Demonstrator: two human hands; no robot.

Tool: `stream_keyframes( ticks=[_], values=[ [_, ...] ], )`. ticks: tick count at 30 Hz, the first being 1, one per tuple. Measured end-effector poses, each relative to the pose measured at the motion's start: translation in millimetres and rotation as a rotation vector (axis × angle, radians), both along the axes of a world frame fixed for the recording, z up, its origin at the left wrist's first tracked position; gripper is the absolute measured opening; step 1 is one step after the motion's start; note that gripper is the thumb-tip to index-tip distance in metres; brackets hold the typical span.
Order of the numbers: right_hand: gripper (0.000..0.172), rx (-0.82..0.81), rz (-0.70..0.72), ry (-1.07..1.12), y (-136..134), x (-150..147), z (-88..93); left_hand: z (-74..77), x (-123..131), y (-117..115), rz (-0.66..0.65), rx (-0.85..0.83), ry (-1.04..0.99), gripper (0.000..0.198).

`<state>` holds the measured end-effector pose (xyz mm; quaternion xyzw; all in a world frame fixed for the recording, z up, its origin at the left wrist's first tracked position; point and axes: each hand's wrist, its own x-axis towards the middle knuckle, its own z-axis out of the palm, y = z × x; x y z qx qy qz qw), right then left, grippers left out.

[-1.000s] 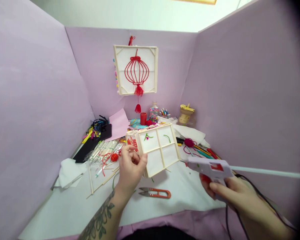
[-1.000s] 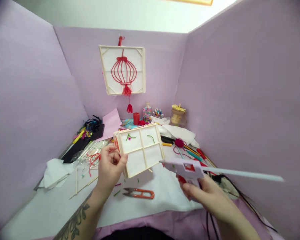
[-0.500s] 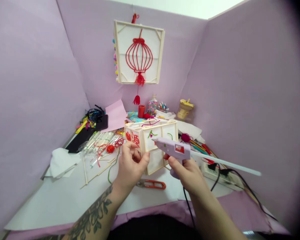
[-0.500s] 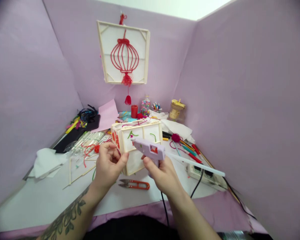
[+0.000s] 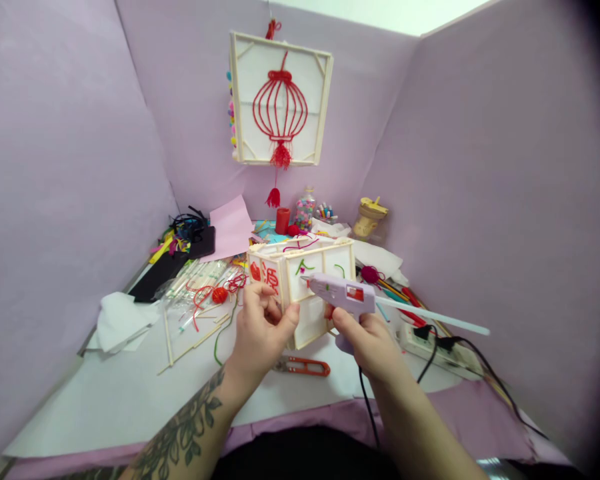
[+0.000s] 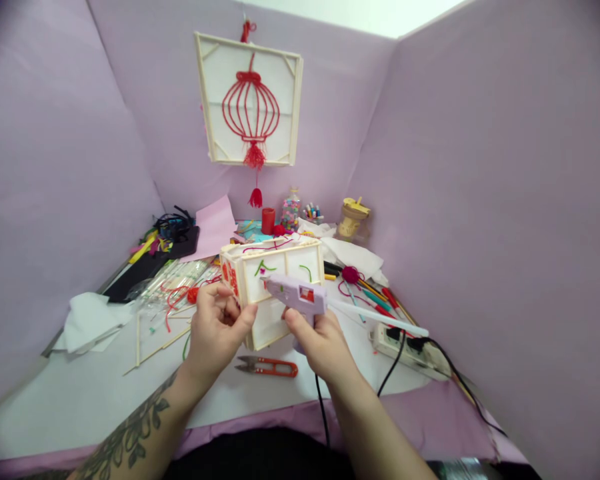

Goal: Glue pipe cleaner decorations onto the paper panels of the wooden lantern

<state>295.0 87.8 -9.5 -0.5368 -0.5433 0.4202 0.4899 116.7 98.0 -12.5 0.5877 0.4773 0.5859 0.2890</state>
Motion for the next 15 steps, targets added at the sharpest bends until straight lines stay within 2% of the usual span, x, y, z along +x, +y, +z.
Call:
stream_keyframes(
  ticks=[15],
  values=[
    [0.05,0.021,0.04,0.062,2.0,-2.7,3.4,-2.3,0.0,1.1,0.01,0.024,0.031,0.033]
  ],
)
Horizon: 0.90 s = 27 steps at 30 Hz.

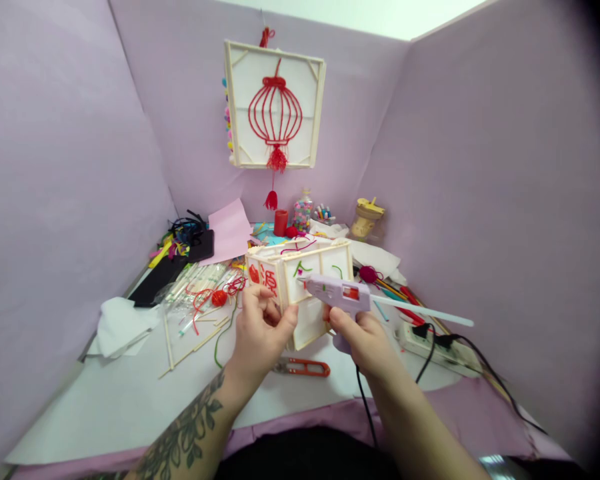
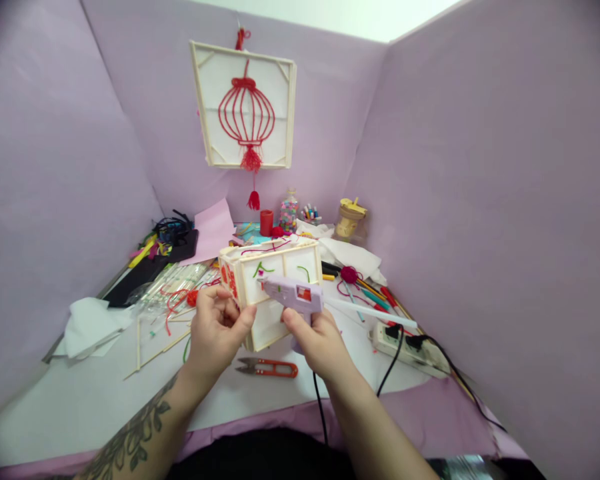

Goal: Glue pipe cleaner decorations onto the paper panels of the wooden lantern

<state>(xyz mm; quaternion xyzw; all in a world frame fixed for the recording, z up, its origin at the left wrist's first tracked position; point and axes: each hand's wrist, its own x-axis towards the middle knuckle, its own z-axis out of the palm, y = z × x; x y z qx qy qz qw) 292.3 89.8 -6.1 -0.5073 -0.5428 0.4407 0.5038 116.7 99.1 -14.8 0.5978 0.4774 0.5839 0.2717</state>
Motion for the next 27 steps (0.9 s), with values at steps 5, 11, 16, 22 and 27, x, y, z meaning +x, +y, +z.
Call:
stream_keyframes(
  ticks=[5,11,16,22,27],
  values=[
    [0.05,0.002,0.022,0.019,1.0,1.3,-4.5,-1.0,-0.3,0.4,0.002,0.002,0.005,0.033],
    [0.048,0.0,0.018,0.02,1.7,1.2,-5.1,-1.5,-0.4,0.4,0.005,0.005,0.017,0.033],
    [0.05,0.006,0.017,0.037,1.2,1.1,-5.4,-2.5,-0.8,0.4,-0.004,0.008,0.013,0.033],
    [0.052,-0.004,0.016,0.047,2.0,0.3,-5.4,-1.7,-0.9,1.4,0.001,0.049,0.046,0.032],
    [0.049,-0.009,0.018,0.051,2.3,0.6,-4.8,-2.9,-1.4,1.3,-0.007,0.055,0.05,0.032]
  ],
)
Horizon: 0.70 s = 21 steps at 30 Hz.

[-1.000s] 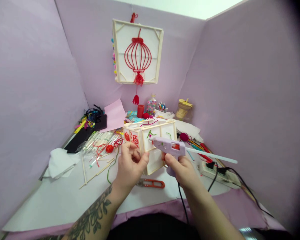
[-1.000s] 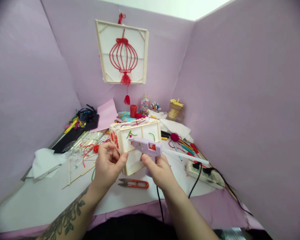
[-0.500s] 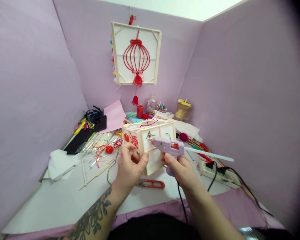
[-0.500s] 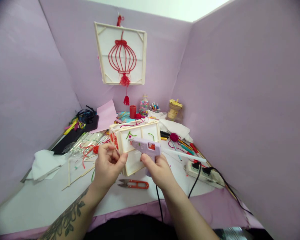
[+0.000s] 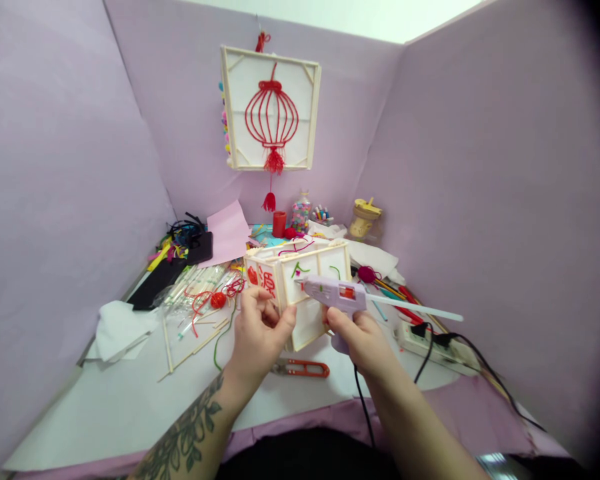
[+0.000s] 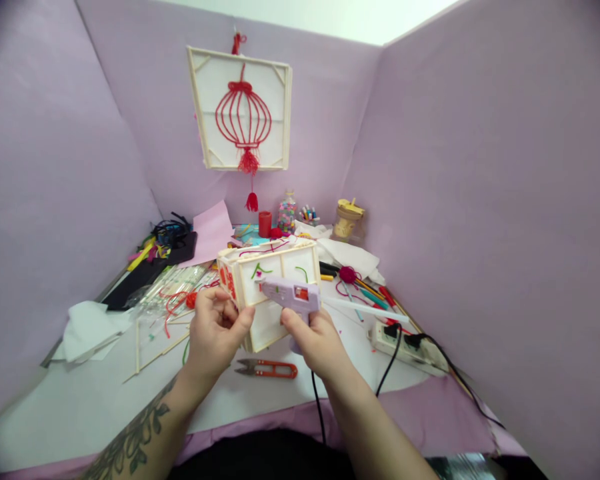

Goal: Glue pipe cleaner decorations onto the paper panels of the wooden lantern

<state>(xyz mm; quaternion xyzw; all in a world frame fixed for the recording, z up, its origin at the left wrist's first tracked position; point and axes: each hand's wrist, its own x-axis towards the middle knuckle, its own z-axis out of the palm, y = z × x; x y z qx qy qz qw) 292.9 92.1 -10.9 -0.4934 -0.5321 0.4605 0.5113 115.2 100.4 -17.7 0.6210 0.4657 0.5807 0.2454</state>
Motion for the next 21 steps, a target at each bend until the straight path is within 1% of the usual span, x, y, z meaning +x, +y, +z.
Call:
stream_keyframes(
  ticks=[7,15,21],
  values=[
    [0.046,-0.027,-0.023,0.004,0.7,0.1,-2.0,-1.4,-0.1,-0.4,-0.002,0.005,-0.002,0.032],
    [0.052,-0.012,-0.002,0.008,-0.8,0.5,-1.2,-0.4,0.3,-0.1,0.005,-0.015,-0.02,0.032],
    [0.047,-0.018,-0.01,0.009,0.0,0.7,-3.8,-0.6,0.1,-0.1,0.012,-0.009,-0.022,0.033]
  ],
)
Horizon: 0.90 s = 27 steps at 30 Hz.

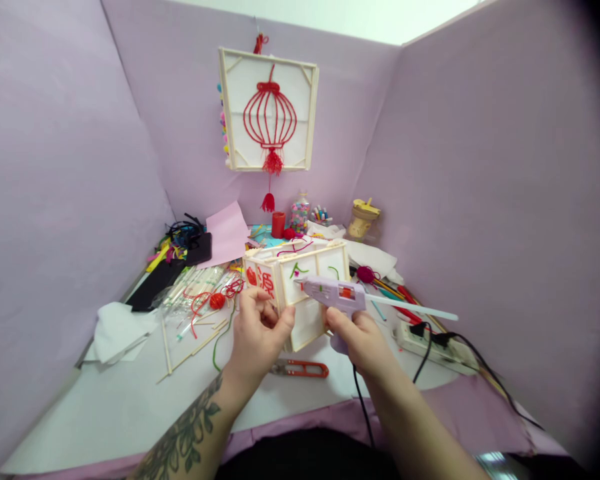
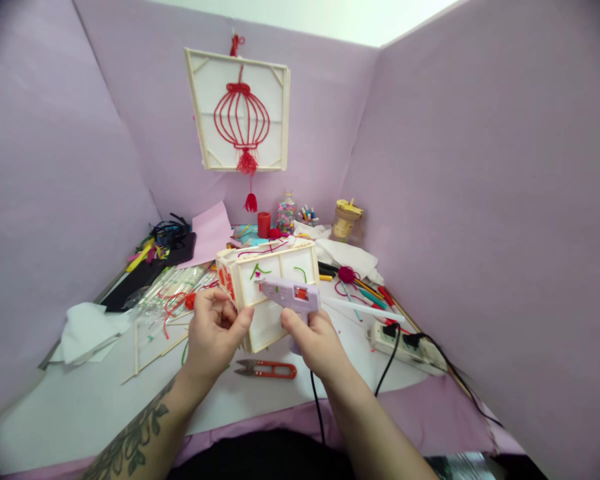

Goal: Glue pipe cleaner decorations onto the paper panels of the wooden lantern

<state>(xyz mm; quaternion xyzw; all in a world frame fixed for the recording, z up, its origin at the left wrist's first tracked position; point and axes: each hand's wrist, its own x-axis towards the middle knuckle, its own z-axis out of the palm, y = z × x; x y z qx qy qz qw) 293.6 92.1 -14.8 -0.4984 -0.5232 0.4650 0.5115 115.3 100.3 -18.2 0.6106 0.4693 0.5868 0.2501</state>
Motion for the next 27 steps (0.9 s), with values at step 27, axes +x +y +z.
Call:
stream_keyframes(
  ticks=[27],
  values=[
    [0.026,0.51,-0.272,-0.386,-91,-3,2.8,-0.7,-3,3,-0.008,-0.031,-0.008,0.032]
  ],
)
